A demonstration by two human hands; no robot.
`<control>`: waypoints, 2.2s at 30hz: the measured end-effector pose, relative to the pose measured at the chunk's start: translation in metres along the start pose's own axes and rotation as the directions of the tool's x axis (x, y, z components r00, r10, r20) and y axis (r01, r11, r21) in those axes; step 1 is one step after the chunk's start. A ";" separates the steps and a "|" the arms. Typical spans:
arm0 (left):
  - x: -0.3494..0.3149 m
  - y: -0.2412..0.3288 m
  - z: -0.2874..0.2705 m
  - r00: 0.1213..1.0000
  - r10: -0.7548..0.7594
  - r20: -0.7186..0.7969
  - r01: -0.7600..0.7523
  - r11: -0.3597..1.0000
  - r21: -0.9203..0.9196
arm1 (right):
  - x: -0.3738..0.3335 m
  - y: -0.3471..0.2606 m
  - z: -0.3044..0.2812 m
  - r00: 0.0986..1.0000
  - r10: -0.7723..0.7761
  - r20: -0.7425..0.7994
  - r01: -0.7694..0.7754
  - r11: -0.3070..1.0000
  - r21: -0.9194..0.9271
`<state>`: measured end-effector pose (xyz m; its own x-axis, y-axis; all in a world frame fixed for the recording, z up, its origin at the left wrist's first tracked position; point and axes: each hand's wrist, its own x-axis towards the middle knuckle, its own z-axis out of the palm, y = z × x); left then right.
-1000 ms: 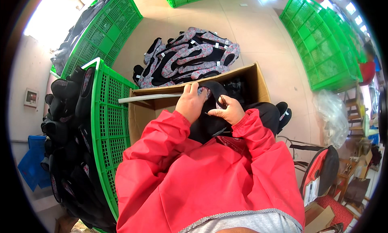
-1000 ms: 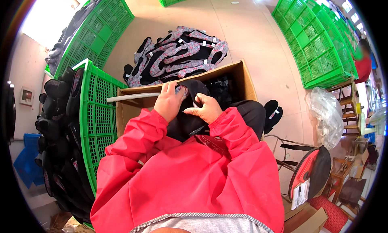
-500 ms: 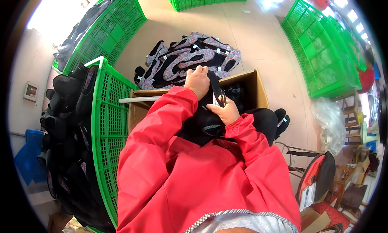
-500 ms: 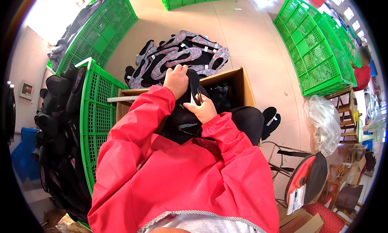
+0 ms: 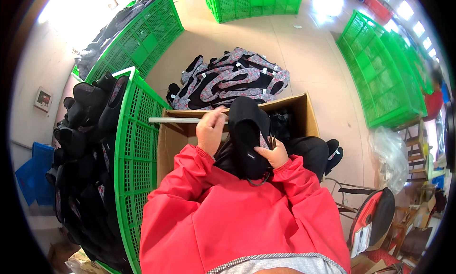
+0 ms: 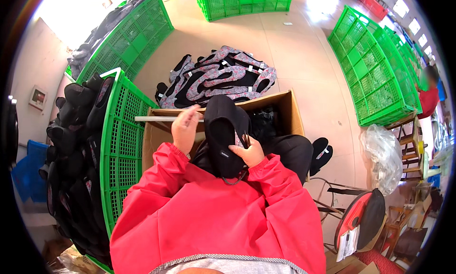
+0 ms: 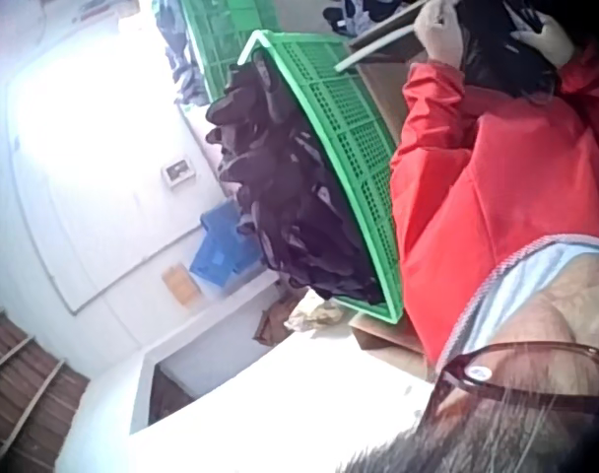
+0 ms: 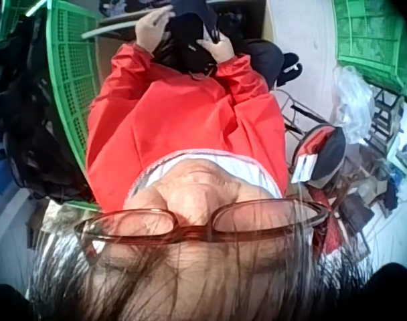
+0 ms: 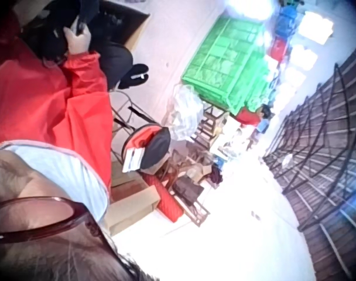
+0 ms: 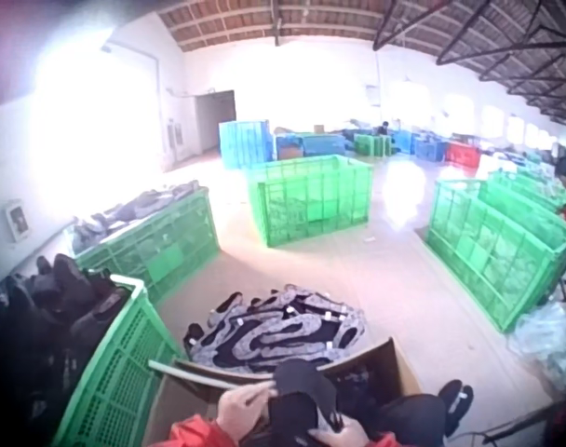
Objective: The person sits on the floor and uses scissors to trim loose threads and fabric edges from a series of floral-patterned slippers. They handle the slippers one at a time, picking them from a cardboard box, performing the trimming, and placing the finished items into a green plastic crate.
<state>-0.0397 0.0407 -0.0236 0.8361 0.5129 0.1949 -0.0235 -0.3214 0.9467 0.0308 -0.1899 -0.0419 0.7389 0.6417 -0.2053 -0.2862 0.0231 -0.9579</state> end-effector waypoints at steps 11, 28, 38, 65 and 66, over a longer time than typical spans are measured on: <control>-0.019 0.049 -0.018 0.940 -0.074 0.332 0.338 0.090 -0.937 | -0.011 -0.034 0.022 0.932 0.020 0.363 -0.033 0.999 0.029; -0.058 0.049 -0.093 0.884 -0.394 -0.253 -0.129 0.316 -0.940 | -0.023 -0.079 0.049 0.822 -0.315 0.476 0.403 0.910 -0.094; -0.088 0.066 -0.136 0.855 -0.515 0.058 0.415 0.613 -0.672 | -0.005 -0.087 0.052 0.769 -0.525 0.365 0.609 0.774 -0.170; -0.073 0.147 -0.650 -0.187 0.572 -0.799 0.130 0.820 0.557 | 0.139 -0.023 -0.053 0.946 -0.287 -0.147 0.247 0.938 -0.244; -0.078 0.130 -0.668 -0.195 0.576 -0.794 0.217 0.814 0.538 | 0.137 -0.022 -0.056 0.954 -0.254 -0.160 0.208 0.943 -0.260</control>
<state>-0.4740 0.4911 0.2558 -0.6118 0.3462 0.7112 0.4575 -0.5786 0.6752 0.1727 -0.1455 -0.0602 0.8752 0.4835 0.0154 0.0419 -0.0441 -0.9982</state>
